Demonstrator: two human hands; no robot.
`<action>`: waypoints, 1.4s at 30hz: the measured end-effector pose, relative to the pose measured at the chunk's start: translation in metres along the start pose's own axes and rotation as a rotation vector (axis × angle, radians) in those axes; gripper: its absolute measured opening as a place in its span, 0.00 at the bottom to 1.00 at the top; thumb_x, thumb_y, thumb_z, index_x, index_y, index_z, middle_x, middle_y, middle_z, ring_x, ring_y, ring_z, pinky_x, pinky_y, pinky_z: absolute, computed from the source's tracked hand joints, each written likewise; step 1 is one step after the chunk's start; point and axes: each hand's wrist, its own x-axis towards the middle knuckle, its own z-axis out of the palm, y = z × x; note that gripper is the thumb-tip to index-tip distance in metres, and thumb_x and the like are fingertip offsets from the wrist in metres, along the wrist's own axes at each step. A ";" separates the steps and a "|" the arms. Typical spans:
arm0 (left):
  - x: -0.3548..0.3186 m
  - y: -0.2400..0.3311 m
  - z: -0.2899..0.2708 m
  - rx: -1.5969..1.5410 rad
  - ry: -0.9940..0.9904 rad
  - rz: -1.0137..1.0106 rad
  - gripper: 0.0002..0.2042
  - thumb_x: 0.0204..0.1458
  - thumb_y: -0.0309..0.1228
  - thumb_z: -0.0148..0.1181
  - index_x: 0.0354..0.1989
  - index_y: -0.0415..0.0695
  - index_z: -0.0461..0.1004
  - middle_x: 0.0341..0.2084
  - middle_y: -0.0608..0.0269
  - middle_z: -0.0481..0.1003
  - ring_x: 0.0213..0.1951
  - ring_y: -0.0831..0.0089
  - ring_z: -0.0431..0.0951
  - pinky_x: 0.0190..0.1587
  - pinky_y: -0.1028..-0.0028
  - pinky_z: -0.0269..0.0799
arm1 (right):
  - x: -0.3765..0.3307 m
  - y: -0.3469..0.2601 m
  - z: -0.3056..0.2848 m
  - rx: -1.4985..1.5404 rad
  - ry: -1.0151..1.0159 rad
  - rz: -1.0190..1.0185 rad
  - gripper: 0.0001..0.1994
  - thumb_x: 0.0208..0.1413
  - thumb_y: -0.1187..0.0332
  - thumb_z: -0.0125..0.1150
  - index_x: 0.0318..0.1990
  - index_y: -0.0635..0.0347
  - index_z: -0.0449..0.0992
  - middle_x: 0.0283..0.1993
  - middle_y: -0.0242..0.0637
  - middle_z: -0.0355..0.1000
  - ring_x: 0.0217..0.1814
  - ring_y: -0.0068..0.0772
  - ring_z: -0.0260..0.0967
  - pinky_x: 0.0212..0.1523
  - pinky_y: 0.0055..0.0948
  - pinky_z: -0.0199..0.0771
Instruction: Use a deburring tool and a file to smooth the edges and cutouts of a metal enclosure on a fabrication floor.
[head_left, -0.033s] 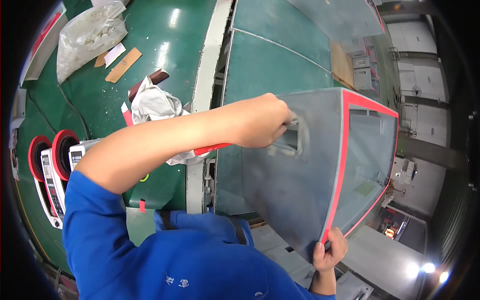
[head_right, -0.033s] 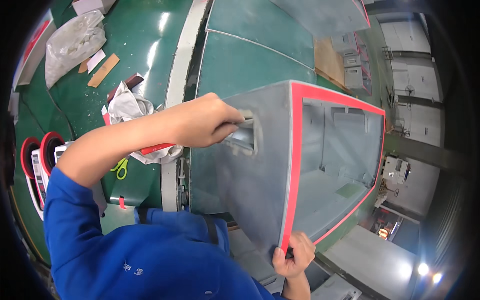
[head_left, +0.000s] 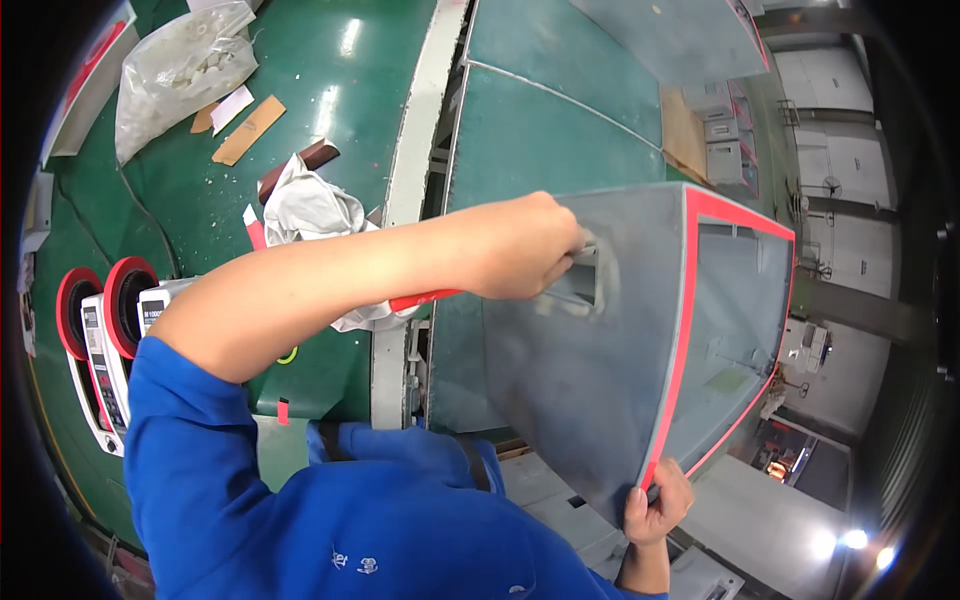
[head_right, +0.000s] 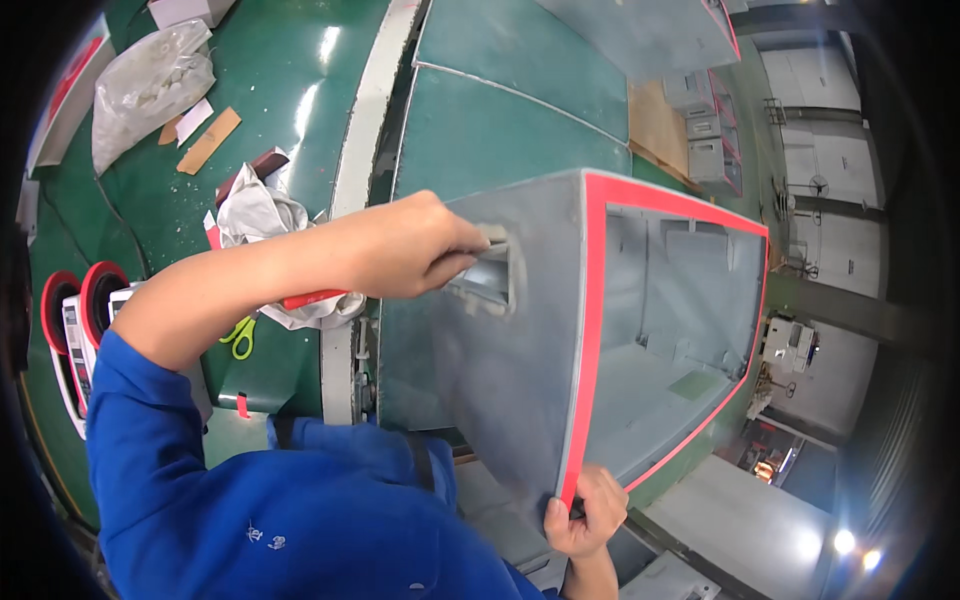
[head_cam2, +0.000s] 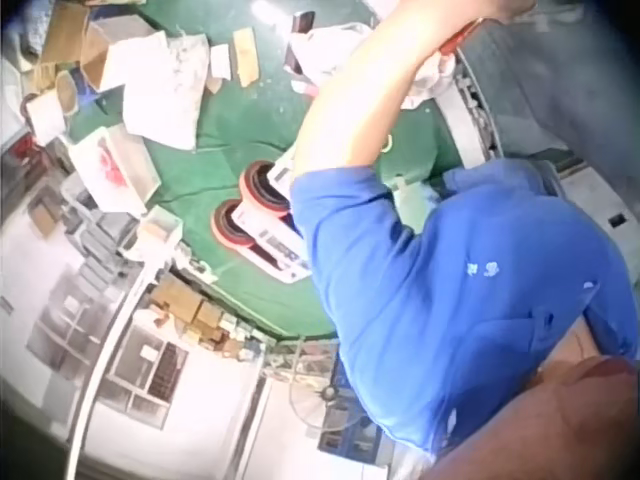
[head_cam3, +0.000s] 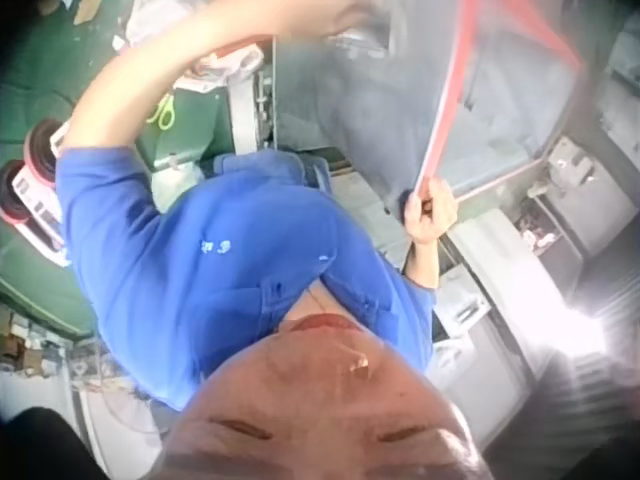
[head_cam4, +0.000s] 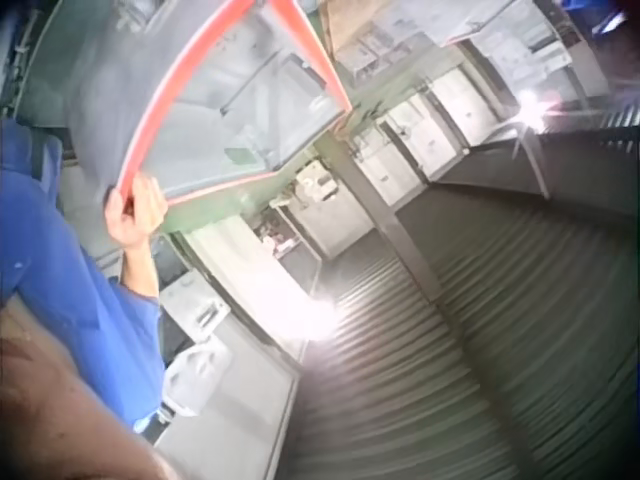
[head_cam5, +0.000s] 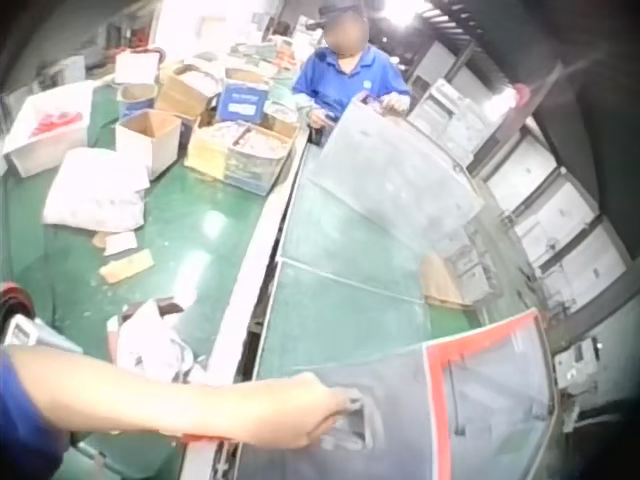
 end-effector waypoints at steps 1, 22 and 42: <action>-0.006 0.002 -0.003 -0.010 -0.040 -0.082 0.07 0.44 0.22 0.49 0.32 0.33 0.71 0.14 0.48 0.69 0.19 0.55 0.71 0.24 0.67 0.66 | -0.001 0.001 0.001 0.020 0.009 -0.017 0.12 0.41 0.66 0.55 0.26 0.69 0.70 0.19 0.41 0.67 0.17 0.35 0.62 0.18 0.26 0.60; -0.067 -0.052 0.042 0.014 0.091 -0.212 0.06 0.45 0.27 0.52 0.28 0.37 0.70 0.15 0.50 0.69 0.19 0.56 0.68 0.26 0.67 0.65 | -0.013 -0.001 0.004 0.008 0.082 0.042 0.12 0.44 0.65 0.55 0.27 0.70 0.70 0.21 0.41 0.67 0.20 0.36 0.63 0.23 0.27 0.61; -0.014 0.031 0.087 -1.661 0.492 -0.389 0.04 0.50 0.26 0.40 0.24 0.47 0.60 0.18 0.68 0.62 0.13 0.88 0.51 0.12 0.84 0.40 | -0.030 0.000 0.005 -0.052 0.117 0.160 0.15 0.49 0.64 0.52 0.32 0.72 0.71 0.25 0.37 0.68 0.26 0.23 0.61 0.28 0.19 0.58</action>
